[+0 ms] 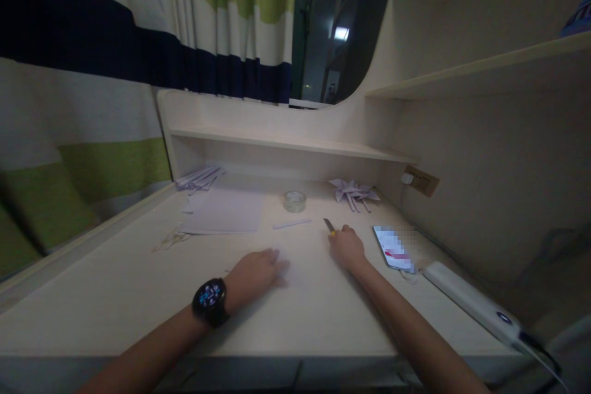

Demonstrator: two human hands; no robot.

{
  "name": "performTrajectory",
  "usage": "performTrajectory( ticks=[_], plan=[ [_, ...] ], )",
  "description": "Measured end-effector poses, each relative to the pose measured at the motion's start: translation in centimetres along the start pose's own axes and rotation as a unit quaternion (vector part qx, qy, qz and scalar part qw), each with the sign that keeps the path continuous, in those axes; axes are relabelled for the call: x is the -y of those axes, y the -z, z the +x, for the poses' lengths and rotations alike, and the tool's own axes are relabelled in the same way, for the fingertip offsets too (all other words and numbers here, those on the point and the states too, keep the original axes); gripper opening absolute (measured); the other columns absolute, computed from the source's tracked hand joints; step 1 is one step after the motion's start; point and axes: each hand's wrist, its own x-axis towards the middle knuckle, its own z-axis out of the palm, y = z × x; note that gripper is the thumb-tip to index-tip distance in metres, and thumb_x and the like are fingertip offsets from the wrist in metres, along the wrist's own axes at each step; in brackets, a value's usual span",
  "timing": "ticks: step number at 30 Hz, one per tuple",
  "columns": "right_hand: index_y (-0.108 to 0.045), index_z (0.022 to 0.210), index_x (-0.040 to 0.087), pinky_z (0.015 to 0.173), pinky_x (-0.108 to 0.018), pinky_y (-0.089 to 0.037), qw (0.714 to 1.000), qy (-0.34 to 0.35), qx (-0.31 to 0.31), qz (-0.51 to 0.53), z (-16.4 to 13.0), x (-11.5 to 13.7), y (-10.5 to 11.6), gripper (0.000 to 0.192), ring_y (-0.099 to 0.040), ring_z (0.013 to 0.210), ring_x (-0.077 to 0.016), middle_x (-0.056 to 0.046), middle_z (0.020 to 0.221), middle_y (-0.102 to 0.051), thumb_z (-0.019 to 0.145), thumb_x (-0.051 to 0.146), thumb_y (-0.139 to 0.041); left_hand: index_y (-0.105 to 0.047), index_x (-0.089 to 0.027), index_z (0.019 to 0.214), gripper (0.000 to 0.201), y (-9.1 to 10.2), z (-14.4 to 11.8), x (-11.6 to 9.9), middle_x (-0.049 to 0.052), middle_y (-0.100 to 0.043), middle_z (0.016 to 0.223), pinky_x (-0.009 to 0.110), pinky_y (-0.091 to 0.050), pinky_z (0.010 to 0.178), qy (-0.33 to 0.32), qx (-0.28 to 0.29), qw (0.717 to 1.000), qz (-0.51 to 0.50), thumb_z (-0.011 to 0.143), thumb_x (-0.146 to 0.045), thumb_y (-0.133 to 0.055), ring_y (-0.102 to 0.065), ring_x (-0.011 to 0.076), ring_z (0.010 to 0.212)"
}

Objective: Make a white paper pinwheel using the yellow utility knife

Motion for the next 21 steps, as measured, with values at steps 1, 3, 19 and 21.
performTrajectory(
  ticks=[1,3,19,21],
  plan=[
    [-0.069,0.098,0.011,0.077,-0.031,-0.045,1.000,-0.008,-0.003,0.003,0.6,0.2,-0.2,0.032,-0.054,0.100,-0.0262,-0.019,0.105,-0.057,0.089,0.027,-0.043,-0.055,-0.017,0.114,0.035,-0.3,0.1,0.0,0.016,-0.061,0.107,0.041,-0.048,0.079,-0.014,0.009,1.000,0.023,0.092,-0.041,-0.042,-0.058,0.0297,0.099],
    [-0.068,0.099,0.011,0.078,-0.031,-0.045,1.000,-0.020,-0.006,0.005,1.5,0.5,-0.5,0.032,-0.054,0.102,-0.0264,-0.020,0.108,-0.056,0.089,0.027,-0.043,-0.054,-0.013,0.111,0.033,-0.8,0.3,-0.1,0.017,-0.062,0.101,0.041,-0.049,0.078,-0.045,0.013,0.997,0.057,0.094,-0.036,-0.039,-0.058,0.0287,0.097],
    [-0.066,0.103,0.008,0.081,-0.034,-0.043,0.998,-0.054,0.002,0.030,2.7,-0.2,-1.3,0.038,-0.055,0.102,-0.0277,-0.022,0.111,-0.056,0.090,0.033,-0.040,-0.061,-0.018,0.082,0.032,3.5,1.7,-0.3,0.005,-0.065,0.071,0.026,-0.040,0.059,0.096,-0.132,0.982,-0.093,0.094,-0.029,-0.034,-0.059,0.0181,0.064],
    [-0.066,0.103,0.009,0.081,-0.033,-0.043,0.998,-0.053,0.001,0.031,2.6,-0.2,-1.3,0.037,-0.055,0.102,-0.0278,-0.022,0.111,-0.056,0.090,0.033,-0.041,-0.062,-0.018,0.078,0.037,4.0,2.8,0.4,0.003,-0.063,0.070,0.025,-0.038,0.059,0.154,-0.221,0.936,-0.226,0.093,-0.040,-0.037,-0.057,0.0167,0.064]
  ],
)
